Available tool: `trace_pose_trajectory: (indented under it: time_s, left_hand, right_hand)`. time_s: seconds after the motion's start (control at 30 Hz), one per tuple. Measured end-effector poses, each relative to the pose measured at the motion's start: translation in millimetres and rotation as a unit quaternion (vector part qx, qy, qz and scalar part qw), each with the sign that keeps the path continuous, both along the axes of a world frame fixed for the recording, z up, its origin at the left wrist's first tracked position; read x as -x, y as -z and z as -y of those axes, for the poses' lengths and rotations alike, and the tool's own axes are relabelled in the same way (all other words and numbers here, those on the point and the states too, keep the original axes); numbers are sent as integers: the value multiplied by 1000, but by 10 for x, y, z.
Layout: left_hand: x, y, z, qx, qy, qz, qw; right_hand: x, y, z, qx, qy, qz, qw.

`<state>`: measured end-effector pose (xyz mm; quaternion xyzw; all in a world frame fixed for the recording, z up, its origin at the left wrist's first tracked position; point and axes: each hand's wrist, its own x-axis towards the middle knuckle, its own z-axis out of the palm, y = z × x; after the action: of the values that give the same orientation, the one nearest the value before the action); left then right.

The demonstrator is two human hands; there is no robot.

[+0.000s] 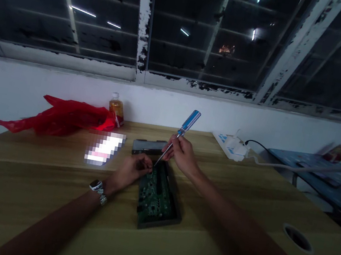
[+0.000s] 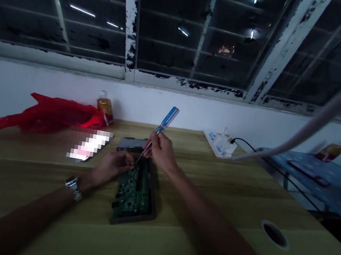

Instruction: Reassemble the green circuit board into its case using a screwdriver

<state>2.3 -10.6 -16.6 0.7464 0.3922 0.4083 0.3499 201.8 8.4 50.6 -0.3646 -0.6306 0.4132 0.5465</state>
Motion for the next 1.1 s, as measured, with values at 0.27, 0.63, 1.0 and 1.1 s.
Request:
trace_pose_trajectory:
  time_s: [0.27,0.63,1.0,1.1]
  left_hand:
    - [-47,24,13,3,2,26,1000]
    - [-162,-26,102,5,-14,53,999]
    - [-178,4,114,3,-24,53,998]
    - [-196,-4,121,3,-31,44,999]
  right_hand:
    - [8,1,21,-20,-12,2,1000]
    - [26,-31,69,-43,-8,3,999]
    - [78,-10,104,-49,14,26,998]
    - [80,-44,131,-60,20,46,997]
